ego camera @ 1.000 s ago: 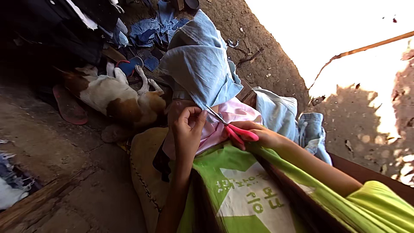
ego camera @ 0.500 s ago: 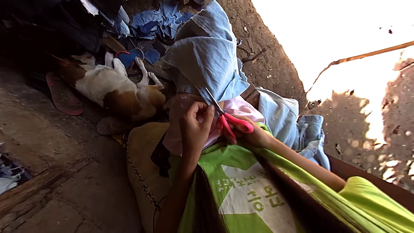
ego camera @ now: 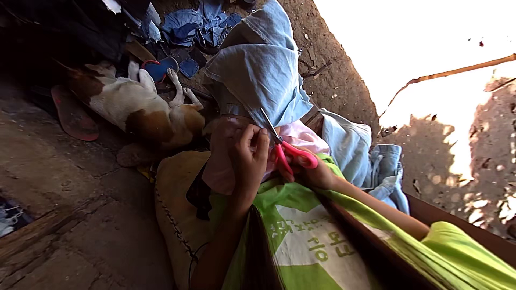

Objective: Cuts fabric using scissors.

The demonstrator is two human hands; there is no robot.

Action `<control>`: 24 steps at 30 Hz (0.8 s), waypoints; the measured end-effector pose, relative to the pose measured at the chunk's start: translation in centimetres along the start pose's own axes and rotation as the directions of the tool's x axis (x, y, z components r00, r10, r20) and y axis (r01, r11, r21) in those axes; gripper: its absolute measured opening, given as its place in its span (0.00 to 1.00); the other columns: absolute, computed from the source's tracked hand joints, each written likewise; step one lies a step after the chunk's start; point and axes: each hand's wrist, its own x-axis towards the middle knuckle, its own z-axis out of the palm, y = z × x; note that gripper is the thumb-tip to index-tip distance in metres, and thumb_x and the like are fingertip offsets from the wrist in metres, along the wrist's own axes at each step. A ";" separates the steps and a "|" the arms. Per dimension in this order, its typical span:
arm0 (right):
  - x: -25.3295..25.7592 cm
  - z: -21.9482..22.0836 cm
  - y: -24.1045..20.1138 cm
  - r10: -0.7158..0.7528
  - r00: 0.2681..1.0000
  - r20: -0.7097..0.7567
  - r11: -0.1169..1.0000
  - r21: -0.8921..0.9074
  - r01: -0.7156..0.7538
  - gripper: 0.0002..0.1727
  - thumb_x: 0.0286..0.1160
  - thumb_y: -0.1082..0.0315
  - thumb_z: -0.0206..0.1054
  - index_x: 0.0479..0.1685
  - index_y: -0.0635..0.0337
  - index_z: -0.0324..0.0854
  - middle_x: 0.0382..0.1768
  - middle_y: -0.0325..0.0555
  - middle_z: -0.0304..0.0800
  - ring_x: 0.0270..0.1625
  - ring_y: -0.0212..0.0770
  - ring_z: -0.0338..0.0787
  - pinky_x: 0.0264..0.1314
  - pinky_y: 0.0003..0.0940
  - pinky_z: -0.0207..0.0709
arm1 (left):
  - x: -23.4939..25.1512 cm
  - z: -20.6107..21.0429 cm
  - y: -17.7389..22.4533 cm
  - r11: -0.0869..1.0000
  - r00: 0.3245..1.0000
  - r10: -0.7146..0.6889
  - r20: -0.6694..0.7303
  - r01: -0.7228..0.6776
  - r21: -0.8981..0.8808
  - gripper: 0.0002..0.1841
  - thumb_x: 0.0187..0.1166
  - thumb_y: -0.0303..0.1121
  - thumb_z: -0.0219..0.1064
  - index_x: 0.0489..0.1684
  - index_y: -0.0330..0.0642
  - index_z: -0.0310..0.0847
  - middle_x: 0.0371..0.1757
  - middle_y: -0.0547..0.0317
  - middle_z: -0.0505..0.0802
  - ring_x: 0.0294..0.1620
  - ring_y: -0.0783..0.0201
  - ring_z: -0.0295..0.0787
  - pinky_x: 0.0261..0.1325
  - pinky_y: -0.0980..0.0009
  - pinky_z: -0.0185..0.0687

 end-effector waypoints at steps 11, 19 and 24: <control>-0.4 0.2 0.2 -0.116 0.993 -0.001 0.993 -0.017 0.116 0.22 0.85 0.43 0.58 0.52 0.53 0.83 0.26 0.18 0.83 0.25 0.13 0.79 0.29 0.10 0.73 | -0.1 0.2 -0.3 1.000 1.000 -0.001 -0.007 0.001 0.001 0.12 0.82 0.33 0.58 0.26 0.43 0.78 0.22 0.71 0.76 0.26 0.79 0.70 0.38 0.80 0.65; 0.1 0.2 -0.4 -0.060 0.998 -0.021 0.997 -0.040 0.059 0.23 0.84 0.42 0.59 0.48 0.52 0.84 0.24 0.18 0.82 0.22 0.12 0.76 0.24 0.09 0.69 | -0.4 0.1 -0.8 0.998 1.000 -0.005 -0.012 0.004 -0.064 0.10 0.80 0.30 0.59 0.26 0.43 0.77 0.21 0.73 0.75 0.25 0.82 0.70 0.38 0.83 0.66; 0.3 0.2 -0.8 -0.017 1.000 -0.012 0.999 -0.033 0.017 0.24 0.82 0.40 0.60 0.49 0.52 0.83 0.24 0.19 0.83 0.23 0.14 0.78 0.27 0.11 0.72 | -0.5 0.0 -0.8 0.998 1.000 -0.011 -0.014 0.010 -0.063 0.10 0.79 0.31 0.59 0.25 0.43 0.76 0.21 0.72 0.75 0.26 0.81 0.70 0.41 0.80 0.65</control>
